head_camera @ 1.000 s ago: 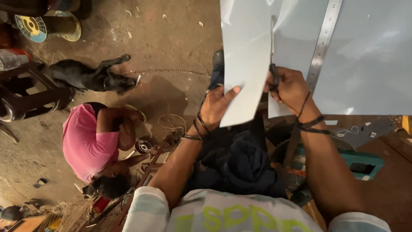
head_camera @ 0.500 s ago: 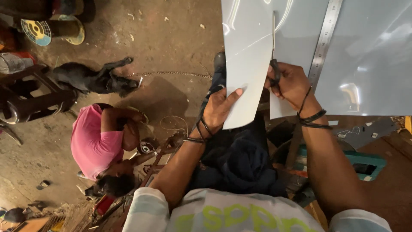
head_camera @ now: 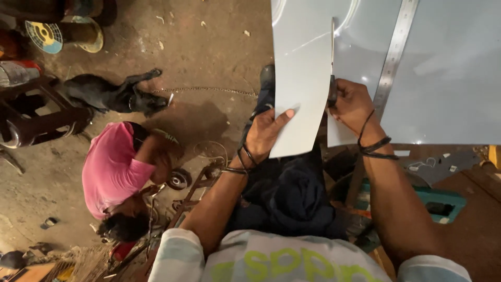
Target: Measuring, marking, and cutting white plastic sheets using a ruler, pen, and scissors.
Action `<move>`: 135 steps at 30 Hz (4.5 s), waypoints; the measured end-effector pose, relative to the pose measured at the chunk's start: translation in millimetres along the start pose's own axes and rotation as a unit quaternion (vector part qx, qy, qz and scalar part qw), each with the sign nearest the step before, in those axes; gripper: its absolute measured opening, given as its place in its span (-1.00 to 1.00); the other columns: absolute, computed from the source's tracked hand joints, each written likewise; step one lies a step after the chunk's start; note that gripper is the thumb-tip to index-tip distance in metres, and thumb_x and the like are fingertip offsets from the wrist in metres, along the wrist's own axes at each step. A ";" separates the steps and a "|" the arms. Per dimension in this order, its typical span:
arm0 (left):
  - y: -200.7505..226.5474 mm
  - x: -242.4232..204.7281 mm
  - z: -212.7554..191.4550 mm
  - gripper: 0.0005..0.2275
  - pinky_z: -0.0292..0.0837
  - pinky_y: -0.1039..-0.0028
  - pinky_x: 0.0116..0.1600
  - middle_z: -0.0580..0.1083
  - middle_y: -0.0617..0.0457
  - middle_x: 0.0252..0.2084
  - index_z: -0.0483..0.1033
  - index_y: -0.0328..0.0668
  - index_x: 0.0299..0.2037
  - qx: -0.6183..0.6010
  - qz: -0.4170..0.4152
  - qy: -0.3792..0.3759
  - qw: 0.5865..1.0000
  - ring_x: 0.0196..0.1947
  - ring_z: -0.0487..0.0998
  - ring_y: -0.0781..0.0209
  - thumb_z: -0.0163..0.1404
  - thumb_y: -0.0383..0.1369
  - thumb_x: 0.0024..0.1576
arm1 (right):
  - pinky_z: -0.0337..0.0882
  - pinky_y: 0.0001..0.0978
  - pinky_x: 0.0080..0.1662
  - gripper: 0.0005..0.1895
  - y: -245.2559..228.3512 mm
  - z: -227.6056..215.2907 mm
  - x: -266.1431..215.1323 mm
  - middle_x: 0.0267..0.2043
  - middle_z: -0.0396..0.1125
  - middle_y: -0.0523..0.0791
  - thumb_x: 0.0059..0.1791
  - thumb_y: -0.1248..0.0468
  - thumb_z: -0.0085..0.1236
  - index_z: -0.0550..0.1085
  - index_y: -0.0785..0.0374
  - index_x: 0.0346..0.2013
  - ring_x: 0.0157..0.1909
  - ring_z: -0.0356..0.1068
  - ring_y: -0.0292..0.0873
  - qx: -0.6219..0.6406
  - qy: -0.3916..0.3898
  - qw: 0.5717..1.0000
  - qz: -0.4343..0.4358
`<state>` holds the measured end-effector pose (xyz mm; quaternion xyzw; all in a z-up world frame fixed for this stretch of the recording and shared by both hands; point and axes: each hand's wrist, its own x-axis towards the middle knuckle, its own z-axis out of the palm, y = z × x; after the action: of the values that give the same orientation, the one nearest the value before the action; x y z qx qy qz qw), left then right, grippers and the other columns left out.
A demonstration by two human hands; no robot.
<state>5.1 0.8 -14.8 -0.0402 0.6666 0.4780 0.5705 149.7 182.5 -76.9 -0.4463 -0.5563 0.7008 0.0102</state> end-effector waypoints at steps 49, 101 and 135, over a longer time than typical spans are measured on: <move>13.6 -14.4 -16.8 -0.63 0.50 0.55 -0.51 0.46 0.00 -0.56 0.57 -0.32 -0.32 -0.027 -0.006 -0.028 0.999 -0.54 0.50 0.34 0.25 -0.09 0.09 | 0.17 -0.56 -0.65 -0.68 -61.0 2.1 33.0 -0.59 0.20 -0.02 0.26 0.29 0.00 0.42 0.30 -0.37 -0.67 0.20 -0.31 -0.051 0.018 0.998 -0.019; 24.7 -22.5 -27.2 -0.68 0.43 0.62 -0.48 0.47 0.07 -0.56 0.58 -0.23 -0.32 -0.026 -0.046 -0.045 0.998 -0.54 0.49 0.38 0.23 -0.09 0.11 | 0.19 -0.50 -0.66 -0.68 -62.3 -8.4 92.6 -0.58 0.17 -0.01 0.27 0.30 0.02 0.41 0.33 -0.37 -0.70 0.18 -0.27 -0.051 0.020 0.997 -0.051; 27.7 -26.0 -38.3 -0.65 0.46 0.57 -0.45 0.47 0.01 -0.52 0.59 -0.27 -0.29 -0.022 -0.039 -0.064 0.997 -0.50 0.50 0.34 0.25 -0.07 0.10 | 0.25 -0.53 -0.67 -0.71 -95.4 -2.8 118.7 -0.54 0.21 -0.03 0.26 0.24 0.03 0.42 0.33 -0.31 -0.68 0.22 -0.31 -0.071 0.038 0.996 -0.043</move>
<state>-30.2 -23.3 18.2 -0.0482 0.6161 0.4718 0.6289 34.1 281.7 -74.5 -0.4482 -0.6225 0.6409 0.0295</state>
